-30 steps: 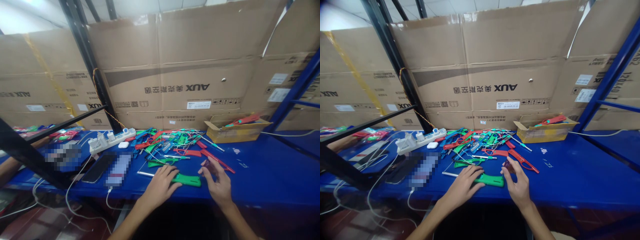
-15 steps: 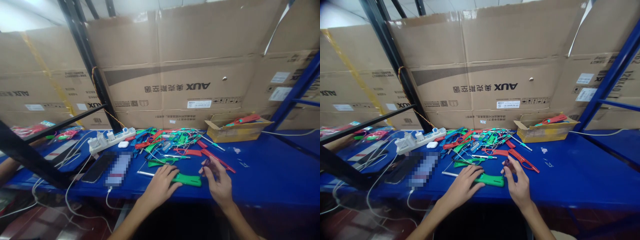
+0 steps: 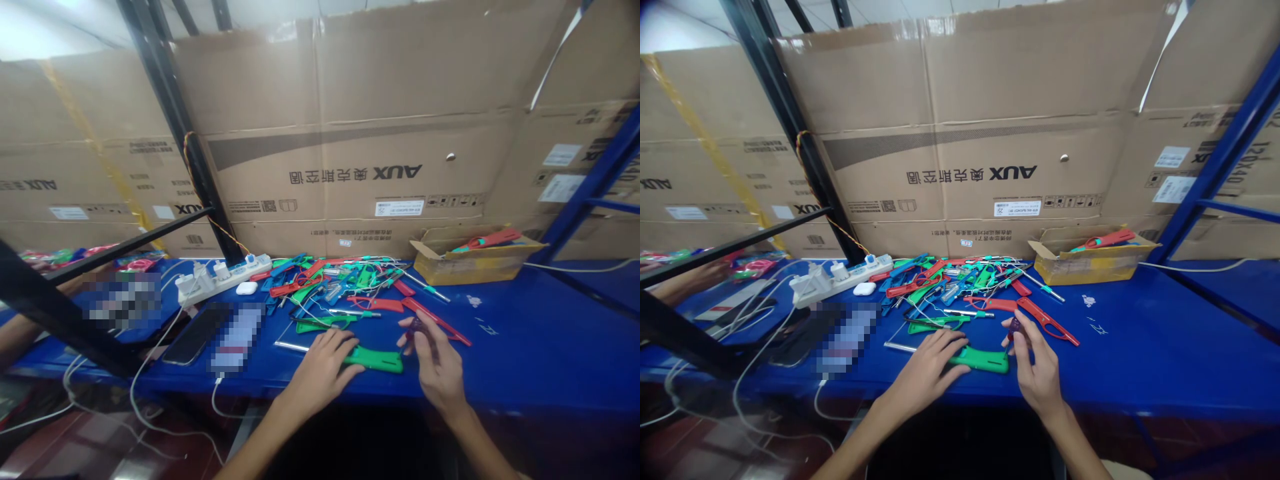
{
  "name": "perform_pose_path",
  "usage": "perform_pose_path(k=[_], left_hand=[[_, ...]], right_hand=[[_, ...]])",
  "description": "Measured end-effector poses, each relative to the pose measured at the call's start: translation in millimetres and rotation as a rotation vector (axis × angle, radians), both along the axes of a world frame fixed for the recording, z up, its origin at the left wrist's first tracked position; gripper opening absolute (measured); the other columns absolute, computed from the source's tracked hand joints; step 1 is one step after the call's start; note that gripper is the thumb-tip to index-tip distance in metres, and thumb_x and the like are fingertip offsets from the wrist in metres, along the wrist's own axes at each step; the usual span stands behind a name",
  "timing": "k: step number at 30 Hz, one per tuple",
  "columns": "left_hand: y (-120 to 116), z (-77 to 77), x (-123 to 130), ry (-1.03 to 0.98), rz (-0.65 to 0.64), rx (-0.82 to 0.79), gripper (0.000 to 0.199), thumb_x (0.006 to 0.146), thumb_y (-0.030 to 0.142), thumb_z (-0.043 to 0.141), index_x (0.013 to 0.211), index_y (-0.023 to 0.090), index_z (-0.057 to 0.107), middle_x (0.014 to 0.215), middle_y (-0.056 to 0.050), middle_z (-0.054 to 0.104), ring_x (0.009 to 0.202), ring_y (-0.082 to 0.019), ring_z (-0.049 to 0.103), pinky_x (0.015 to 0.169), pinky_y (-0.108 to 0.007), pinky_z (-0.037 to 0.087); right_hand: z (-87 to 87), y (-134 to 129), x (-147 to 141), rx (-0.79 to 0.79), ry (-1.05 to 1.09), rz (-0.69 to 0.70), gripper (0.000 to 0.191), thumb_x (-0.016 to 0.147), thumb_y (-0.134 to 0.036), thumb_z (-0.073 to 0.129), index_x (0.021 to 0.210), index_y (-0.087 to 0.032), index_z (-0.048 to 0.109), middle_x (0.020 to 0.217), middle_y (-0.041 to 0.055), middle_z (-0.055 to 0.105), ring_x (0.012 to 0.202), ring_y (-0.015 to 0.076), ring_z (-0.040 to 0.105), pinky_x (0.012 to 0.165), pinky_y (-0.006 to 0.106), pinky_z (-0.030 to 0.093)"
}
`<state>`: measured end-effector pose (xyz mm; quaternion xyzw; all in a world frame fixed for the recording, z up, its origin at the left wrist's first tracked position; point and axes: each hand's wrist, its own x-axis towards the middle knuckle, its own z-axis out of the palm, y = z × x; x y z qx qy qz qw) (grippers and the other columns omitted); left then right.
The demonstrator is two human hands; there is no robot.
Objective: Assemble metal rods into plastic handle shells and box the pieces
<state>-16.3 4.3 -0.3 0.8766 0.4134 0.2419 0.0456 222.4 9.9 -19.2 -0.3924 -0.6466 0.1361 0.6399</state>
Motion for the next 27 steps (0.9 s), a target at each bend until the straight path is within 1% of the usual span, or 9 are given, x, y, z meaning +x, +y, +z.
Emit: perform_pose_path(k=[5, 10, 12, 14, 17, 19, 24, 27], left_hand=[[0, -0.2, 0, -0.013, -0.008, -0.002, 0.040, 0.099, 0.042, 0.062, 0.133, 0.022, 0.059, 0.133, -0.010, 0.064, 0.127, -0.030, 0.057, 0.107, -0.050, 0.049], [0, 1.1, 0, -0.004, 0.002, -0.020, 0.040, 0.098, 0.040, 0.065, 0.133, 0.021, 0.059, 0.134, -0.010, 0.063, 0.127, -0.031, 0.057, 0.107, -0.051, 0.049], [0, 1.1, 0, -0.005, -0.001, -0.014, 0.040, 0.099, 0.040, 0.065, 0.134, 0.022, 0.058, 0.134, -0.010, 0.063, 0.126, -0.030, 0.058, 0.106, -0.050, 0.050], [0, 0.3, 0, -0.010, -0.006, 0.000, 0.039, 0.099, 0.041, 0.063, 0.134, 0.022, 0.058, 0.133, -0.010, 0.064, 0.126, -0.029, 0.058, 0.105, -0.049, 0.050], [1, -1.5, 0, -0.012, -0.006, 0.014, 0.039, 0.100, 0.041, 0.062, 0.134, 0.023, 0.058, 0.133, -0.010, 0.064, 0.127, -0.029, 0.058, 0.107, -0.049, 0.049], [1, -2.3, 0, -0.014, -0.007, 0.015, 0.039, 0.100, 0.042, 0.062, 0.134, 0.023, 0.059, 0.133, -0.010, 0.064, 0.126, -0.029, 0.058, 0.107, -0.049, 0.049], [0, -1.5, -1, -0.007, -0.006, 0.008, 0.039, 0.100, 0.042, 0.061, 0.134, 0.022, 0.058, 0.133, -0.010, 0.064, 0.127, -0.030, 0.057, 0.107, -0.050, 0.049], [0, -0.9, 0, -0.002, -0.003, -0.005, 0.039, 0.100, 0.041, 0.062, 0.134, 0.022, 0.058, 0.134, -0.010, 0.063, 0.128, -0.030, 0.057, 0.107, -0.050, 0.048]], right_hand=[[-2.7, 1, 1, 0.050, -0.008, -0.021, 0.038, 0.100, -0.024, 0.058, 0.138, -0.027, 0.056, 0.103, 0.0058, 0.071, 0.070, 0.0158, 0.071, 0.059, 0.030, 0.062], [3.1, -2, 0, 0.183, -0.195, -0.107, 0.040, 0.096, -0.019, 0.064, 0.134, -0.029, 0.061, 0.101, 0.0049, 0.071, 0.075, 0.0179, 0.072, 0.069, 0.033, 0.064], [5.2, -4, -3, 0.204, -0.253, -0.118, 0.041, 0.096, -0.018, 0.064, 0.135, -0.030, 0.060, 0.103, 0.0057, 0.072, 0.078, 0.0192, 0.073, 0.071, 0.034, 0.063], [6.1, -7, -6, 0.163, -0.254, -0.100, 0.041, 0.098, -0.020, 0.059, 0.138, -0.029, 0.058, 0.104, 0.0062, 0.073, 0.078, 0.0191, 0.073, 0.070, 0.033, 0.063], [6.3, -9, -9, 0.080, -0.193, -0.067, 0.038, 0.103, -0.021, 0.049, 0.140, -0.028, 0.056, 0.105, 0.0060, 0.073, 0.073, 0.0168, 0.071, 0.065, 0.031, 0.063], [6.2, -9, -10, 0.063, -0.157, -0.052, 0.039, 0.104, -0.020, 0.047, 0.141, -0.029, 0.055, 0.105, 0.0054, 0.073, 0.072, 0.0154, 0.070, 0.063, 0.030, 0.063], [3.3, -5, -7, 0.066, -0.104, -0.029, 0.041, 0.102, -0.019, 0.052, 0.141, -0.031, 0.056, 0.105, 0.0033, 0.073, 0.071, 0.0137, 0.070, 0.063, 0.028, 0.063], [1.1, -3, -5, 0.060, -0.086, -0.017, 0.041, 0.101, -0.018, 0.056, 0.140, -0.031, 0.058, 0.106, 0.0041, 0.073, 0.073, 0.0152, 0.071, 0.062, 0.029, 0.063]])
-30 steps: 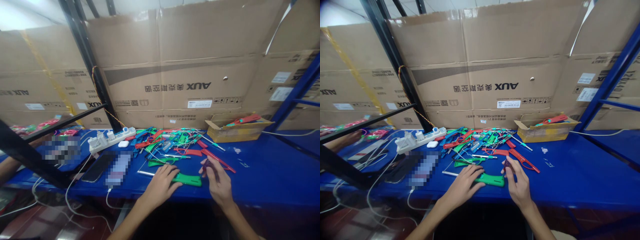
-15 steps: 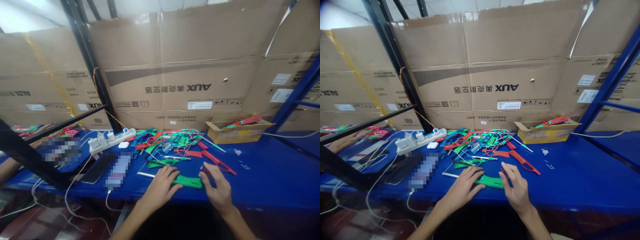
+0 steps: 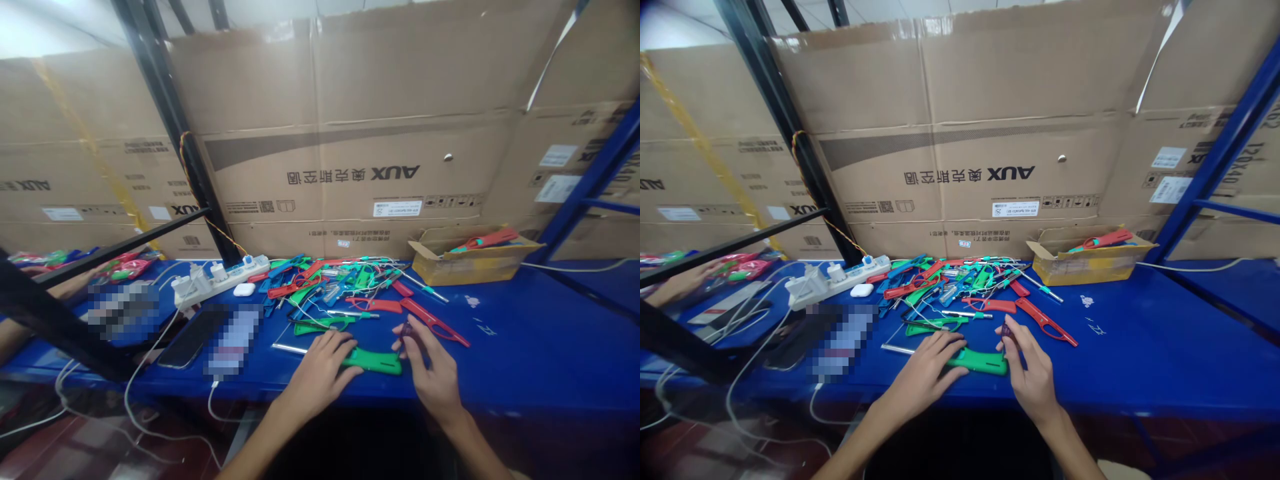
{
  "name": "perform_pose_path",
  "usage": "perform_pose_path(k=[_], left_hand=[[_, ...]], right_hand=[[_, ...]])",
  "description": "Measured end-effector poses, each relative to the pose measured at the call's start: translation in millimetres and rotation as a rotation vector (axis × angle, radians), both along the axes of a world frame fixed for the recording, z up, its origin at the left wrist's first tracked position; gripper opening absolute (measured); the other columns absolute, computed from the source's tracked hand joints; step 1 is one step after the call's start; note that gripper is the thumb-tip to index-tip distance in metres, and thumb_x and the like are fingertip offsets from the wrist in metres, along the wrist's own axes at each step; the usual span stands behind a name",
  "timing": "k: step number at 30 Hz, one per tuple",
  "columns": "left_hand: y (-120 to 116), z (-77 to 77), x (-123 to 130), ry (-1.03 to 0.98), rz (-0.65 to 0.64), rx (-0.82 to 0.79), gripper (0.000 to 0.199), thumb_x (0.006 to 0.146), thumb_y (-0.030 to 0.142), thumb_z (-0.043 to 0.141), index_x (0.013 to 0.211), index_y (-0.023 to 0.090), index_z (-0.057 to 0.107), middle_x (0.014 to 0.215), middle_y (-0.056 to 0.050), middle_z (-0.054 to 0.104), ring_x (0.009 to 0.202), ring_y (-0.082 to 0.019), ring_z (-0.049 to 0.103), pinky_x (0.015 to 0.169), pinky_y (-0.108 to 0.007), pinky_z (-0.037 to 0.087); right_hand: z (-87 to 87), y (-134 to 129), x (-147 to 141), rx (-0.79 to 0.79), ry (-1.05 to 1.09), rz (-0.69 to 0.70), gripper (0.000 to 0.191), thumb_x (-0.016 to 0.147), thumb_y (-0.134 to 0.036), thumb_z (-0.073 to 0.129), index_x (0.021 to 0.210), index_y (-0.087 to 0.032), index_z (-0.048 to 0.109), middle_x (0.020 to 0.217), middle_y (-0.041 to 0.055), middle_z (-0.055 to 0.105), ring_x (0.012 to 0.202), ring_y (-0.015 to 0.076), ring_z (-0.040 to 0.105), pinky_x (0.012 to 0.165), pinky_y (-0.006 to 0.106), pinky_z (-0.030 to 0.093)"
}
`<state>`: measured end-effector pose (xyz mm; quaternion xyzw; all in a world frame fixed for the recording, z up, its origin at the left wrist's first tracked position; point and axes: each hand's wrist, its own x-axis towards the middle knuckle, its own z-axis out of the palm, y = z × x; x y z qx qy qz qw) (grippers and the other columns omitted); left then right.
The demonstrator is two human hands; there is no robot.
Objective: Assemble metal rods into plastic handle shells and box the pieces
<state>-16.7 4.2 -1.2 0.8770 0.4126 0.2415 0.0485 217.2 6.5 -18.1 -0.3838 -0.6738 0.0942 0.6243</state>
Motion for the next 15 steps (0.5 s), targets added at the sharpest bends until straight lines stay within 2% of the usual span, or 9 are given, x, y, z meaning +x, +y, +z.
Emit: perform_pose_path(k=[4, 8, 15], left_hand=[[0.2, -0.1, 0.3, 0.004, -0.001, -0.007, 0.040, 0.099, 0.041, 0.063, 0.134, 0.022, 0.057, 0.135, -0.010, 0.063, 0.128, -0.031, 0.056, 0.107, -0.050, 0.048], [0.5, -0.9, 0.3, 0.011, 0.000, -0.010, 0.041, 0.099, 0.041, 0.063, 0.135, 0.022, 0.057, 0.135, -0.010, 0.063, 0.129, -0.031, 0.056, 0.108, -0.050, 0.048], [0.3, -1.2, 0.6, 0.020, 0.006, -0.013, 0.041, 0.100, 0.041, 0.063, 0.135, 0.022, 0.057, 0.137, -0.010, 0.062, 0.130, -0.031, 0.055, 0.107, -0.051, 0.048]], right_hand=[[0.8, 0.3, 1.8, 0.013, 0.007, -0.002, 0.041, 0.099, -0.017, 0.059, 0.137, -0.030, 0.061, 0.104, 0.0045, 0.074, 0.075, 0.0176, 0.074, 0.062, 0.030, 0.064], [0.8, 1.0, 3.1, 0.038, -0.001, -0.042, 0.041, 0.097, -0.017, 0.063, 0.135, -0.031, 0.063, 0.102, 0.0038, 0.075, 0.076, 0.0184, 0.075, 0.069, 0.033, 0.065], [-2.9, 1.4, 3.0, 0.019, 0.017, -0.117, 0.041, 0.093, -0.024, 0.070, 0.133, -0.027, 0.062, 0.095, 0.0026, 0.072, 0.071, 0.0167, 0.072, 0.065, 0.031, 0.064]])
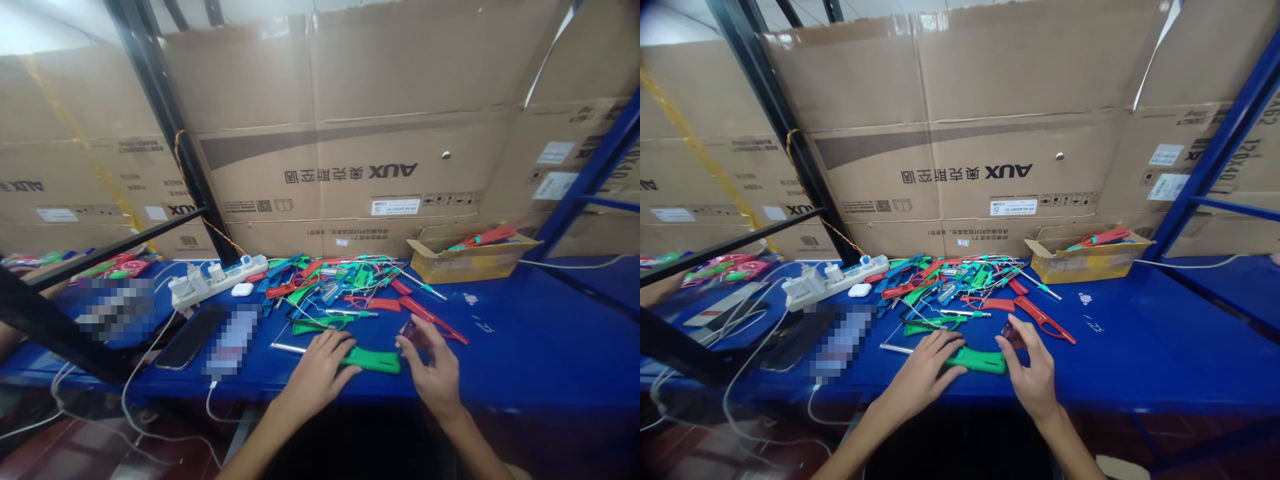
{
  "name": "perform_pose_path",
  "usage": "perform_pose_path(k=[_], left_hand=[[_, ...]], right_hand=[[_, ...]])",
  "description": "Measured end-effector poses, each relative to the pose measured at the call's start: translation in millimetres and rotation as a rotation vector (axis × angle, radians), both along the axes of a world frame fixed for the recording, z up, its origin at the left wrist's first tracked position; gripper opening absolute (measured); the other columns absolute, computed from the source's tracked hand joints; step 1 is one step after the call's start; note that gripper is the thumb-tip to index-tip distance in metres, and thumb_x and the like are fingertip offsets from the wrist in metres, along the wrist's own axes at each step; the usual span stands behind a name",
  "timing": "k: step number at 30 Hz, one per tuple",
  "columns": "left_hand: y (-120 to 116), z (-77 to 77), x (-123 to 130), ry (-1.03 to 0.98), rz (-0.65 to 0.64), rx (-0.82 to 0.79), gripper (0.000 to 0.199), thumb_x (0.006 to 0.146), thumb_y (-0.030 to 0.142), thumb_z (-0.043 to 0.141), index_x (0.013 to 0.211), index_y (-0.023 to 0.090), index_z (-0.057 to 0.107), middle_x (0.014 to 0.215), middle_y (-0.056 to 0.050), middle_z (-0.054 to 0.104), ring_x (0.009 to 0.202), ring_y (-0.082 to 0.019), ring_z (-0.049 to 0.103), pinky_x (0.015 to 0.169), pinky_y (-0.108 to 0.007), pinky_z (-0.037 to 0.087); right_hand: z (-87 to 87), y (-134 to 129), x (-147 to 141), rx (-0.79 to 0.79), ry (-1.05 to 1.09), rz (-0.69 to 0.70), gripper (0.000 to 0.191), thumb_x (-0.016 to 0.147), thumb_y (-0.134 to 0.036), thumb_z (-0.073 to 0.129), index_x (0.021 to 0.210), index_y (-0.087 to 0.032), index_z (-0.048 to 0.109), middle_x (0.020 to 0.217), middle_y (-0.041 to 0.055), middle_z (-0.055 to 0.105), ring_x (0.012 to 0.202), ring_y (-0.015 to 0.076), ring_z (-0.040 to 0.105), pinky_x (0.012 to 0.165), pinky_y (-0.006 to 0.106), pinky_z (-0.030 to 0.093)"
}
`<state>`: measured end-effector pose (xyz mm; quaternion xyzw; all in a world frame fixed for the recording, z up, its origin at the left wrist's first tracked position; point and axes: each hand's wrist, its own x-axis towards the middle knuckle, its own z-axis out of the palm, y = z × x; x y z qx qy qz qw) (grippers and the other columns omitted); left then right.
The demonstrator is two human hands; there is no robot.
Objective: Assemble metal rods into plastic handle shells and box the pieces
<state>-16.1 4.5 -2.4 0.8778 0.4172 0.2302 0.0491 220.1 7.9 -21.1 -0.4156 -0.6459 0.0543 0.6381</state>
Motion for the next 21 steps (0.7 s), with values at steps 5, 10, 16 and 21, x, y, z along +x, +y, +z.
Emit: perform_pose_path(k=[5, 10, 16, 21], left_hand=[[0, 2.2, 0, 0.002, -0.005, -0.002, 0.040, 0.100, 0.040, 0.063, 0.135, 0.021, 0.057, 0.136, -0.009, 0.062, 0.129, -0.030, 0.055, 0.108, -0.050, 0.047], [0, 1.7, -1, 0.002, -0.002, 0.004, 0.041, 0.099, 0.040, 0.064, 0.135, 0.021, 0.057, 0.136, -0.009, 0.063, 0.129, -0.030, 0.055, 0.108, -0.050, 0.048], [-1, 0.9, 0, -0.004, -0.003, 0.008, 0.041, 0.099, 0.039, 0.064, 0.134, 0.021, 0.057, 0.135, -0.009, 0.063, 0.128, -0.030, 0.056, 0.107, -0.050, 0.048], [-1, 0.9, 0, -0.009, -0.004, 0.009, 0.040, 0.099, 0.040, 0.063, 0.135, 0.021, 0.057, 0.136, -0.010, 0.062, 0.128, -0.030, 0.056, 0.108, -0.050, 0.048]], right_hand=[[8.4, 0, 0, 0.029, -0.069, 0.017, 0.041, 0.094, -0.023, 0.068, 0.134, -0.027, 0.062, 0.097, 0.0032, 0.068, 0.072, 0.0168, 0.070, 0.066, 0.031, 0.063], [8.5, -1, 0, -0.022, -0.045, 0.103, 0.040, 0.102, -0.019, 0.054, 0.140, -0.031, 0.058, 0.108, 0.0052, 0.067, 0.076, 0.0143, 0.069, 0.067, 0.029, 0.062], [0.3, -2, -3, -0.070, 0.028, 0.148, 0.046, 0.102, -0.020, 0.054, 0.147, -0.031, 0.051, 0.110, 0.0054, 0.069, 0.079, 0.0147, 0.071, 0.066, 0.028, 0.063], [-0.3, 1, -2, -0.035, 0.036, 0.091, 0.049, 0.096, -0.020, 0.065, 0.142, -0.031, 0.055, 0.104, 0.0039, 0.069, 0.077, 0.0157, 0.072, 0.064, 0.029, 0.064]])
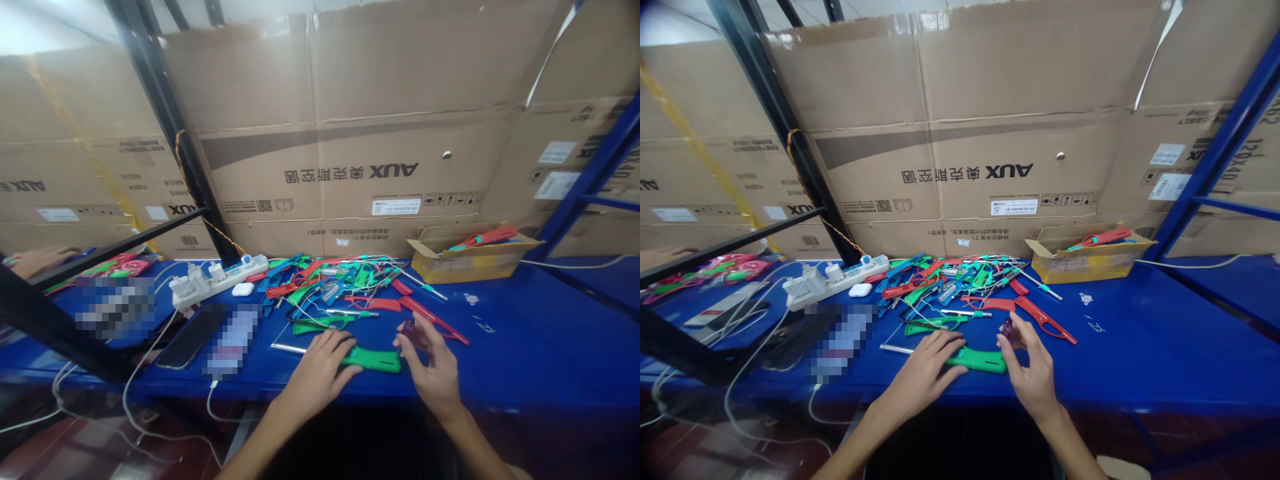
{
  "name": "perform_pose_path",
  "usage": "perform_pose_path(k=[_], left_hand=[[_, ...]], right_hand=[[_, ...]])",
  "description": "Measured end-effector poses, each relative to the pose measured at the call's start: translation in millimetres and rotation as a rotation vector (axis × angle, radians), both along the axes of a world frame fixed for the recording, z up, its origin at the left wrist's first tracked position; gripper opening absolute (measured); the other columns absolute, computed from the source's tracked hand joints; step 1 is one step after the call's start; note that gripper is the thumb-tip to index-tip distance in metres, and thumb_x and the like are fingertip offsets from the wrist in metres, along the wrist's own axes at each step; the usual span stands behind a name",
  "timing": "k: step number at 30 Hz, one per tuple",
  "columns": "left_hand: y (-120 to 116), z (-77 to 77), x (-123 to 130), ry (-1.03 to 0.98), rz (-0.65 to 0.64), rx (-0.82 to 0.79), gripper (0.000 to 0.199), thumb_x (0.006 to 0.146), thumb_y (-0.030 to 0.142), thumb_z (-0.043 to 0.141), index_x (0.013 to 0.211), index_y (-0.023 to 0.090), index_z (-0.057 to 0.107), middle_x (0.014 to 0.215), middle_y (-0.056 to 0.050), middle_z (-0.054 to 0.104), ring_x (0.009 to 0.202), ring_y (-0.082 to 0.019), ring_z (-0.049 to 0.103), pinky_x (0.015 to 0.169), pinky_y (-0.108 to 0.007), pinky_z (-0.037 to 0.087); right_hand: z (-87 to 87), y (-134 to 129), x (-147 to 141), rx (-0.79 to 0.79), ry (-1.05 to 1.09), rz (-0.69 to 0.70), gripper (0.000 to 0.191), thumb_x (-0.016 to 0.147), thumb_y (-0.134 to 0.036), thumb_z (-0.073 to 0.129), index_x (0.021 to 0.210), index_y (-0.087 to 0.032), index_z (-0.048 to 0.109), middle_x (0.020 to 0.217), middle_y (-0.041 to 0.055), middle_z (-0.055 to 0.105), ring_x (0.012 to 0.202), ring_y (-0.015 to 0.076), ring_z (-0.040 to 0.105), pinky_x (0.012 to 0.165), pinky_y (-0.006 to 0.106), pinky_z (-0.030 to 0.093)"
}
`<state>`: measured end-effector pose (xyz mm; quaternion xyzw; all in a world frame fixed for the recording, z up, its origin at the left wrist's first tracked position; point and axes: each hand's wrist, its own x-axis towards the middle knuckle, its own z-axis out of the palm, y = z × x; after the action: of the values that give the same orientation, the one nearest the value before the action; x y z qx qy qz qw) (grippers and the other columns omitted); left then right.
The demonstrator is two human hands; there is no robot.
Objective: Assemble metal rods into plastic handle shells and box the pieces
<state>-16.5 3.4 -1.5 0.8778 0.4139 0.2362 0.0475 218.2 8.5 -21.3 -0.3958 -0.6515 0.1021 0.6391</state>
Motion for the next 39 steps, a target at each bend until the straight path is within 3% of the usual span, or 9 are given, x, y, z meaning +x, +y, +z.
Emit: perform_pose_path(k=[4, 10, 19, 27, 35, 39], left_hand=[[0.9, 0.0, 0.0, -0.003, -0.003, 0.013, 0.040, 0.100, 0.041, 0.062, 0.135, 0.021, 0.057, 0.135, -0.010, 0.063, 0.128, -0.030, 0.056, 0.107, -0.050, 0.048], [0.9, -0.6, -0.7, 0.005, -0.007, 0.021, 0.040, 0.100, 0.040, 0.062, 0.135, 0.021, 0.057, 0.135, -0.010, 0.063, 0.127, -0.030, 0.057, 0.106, -0.050, 0.050], [1.0, 0.7, 0.4, 0.010, 0.000, -0.011, 0.041, 0.099, 0.039, 0.064, 0.135, 0.021, 0.056, 0.136, -0.010, 0.062, 0.129, -0.031, 0.055, 0.107, -0.051, 0.048], [0.9, -0.8, -0.6, 0.004, -0.005, -0.004, 0.040, 0.100, 0.040, 0.062, 0.135, 0.021, 0.056, 0.136, -0.011, 0.062, 0.128, -0.031, 0.056, 0.107, -0.052, 0.048], [0.7, 0.4, 0.1, -0.016, -0.003, 0.006, 0.039, 0.100, 0.042, 0.061, 0.134, 0.023, 0.057, 0.134, -0.010, 0.063, 0.127, -0.030, 0.057, 0.108, -0.050, 0.048], [1.1, 0.6, 0.1, -0.003, -0.001, 0.005, 0.040, 0.099, 0.039, 0.064, 0.134, 0.021, 0.057, 0.134, -0.009, 0.063, 0.127, -0.029, 0.057, 0.108, -0.049, 0.048]], right_hand=[[3.9, 0.3, 1.3, 0.029, -0.054, 0.009, 0.046, 0.095, -0.017, 0.066, 0.138, -0.031, 0.058, 0.102, 0.0036, 0.065, 0.078, 0.0159, 0.070, 0.065, 0.030, 0.064], [6.6, -2.8, -0.6, 0.000, -0.030, 0.076, 0.044, 0.103, -0.015, 0.049, 0.143, -0.031, 0.054, 0.112, 0.0063, 0.067, 0.076, 0.0131, 0.068, 0.060, 0.026, 0.060], [-0.7, -1.4, 2.0, 0.025, 0.011, 0.045, 0.044, 0.096, -0.015, 0.064, 0.137, -0.031, 0.057, 0.103, 0.0026, 0.065, 0.074, 0.0134, 0.071, 0.061, 0.027, 0.062], [5.2, -4.4, -1.6, -0.011, 0.037, 0.088, 0.035, 0.104, -0.019, 0.049, 0.137, -0.029, 0.057, 0.114, 0.0075, 0.066, 0.068, 0.0118, 0.066, 0.048, 0.024, 0.054], [2.1, -0.4, 2.7, 0.032, 0.032, 0.009, 0.041, 0.095, -0.018, 0.067, 0.133, -0.030, 0.060, 0.106, 0.0045, 0.060, 0.070, 0.0139, 0.069, 0.053, 0.027, 0.059], [6.8, -2.5, 2.2, 0.017, -0.020, 0.056, 0.039, 0.099, -0.018, 0.059, 0.135, -0.031, 0.060, 0.110, 0.0057, 0.061, 0.072, 0.0138, 0.069, 0.055, 0.028, 0.060]])
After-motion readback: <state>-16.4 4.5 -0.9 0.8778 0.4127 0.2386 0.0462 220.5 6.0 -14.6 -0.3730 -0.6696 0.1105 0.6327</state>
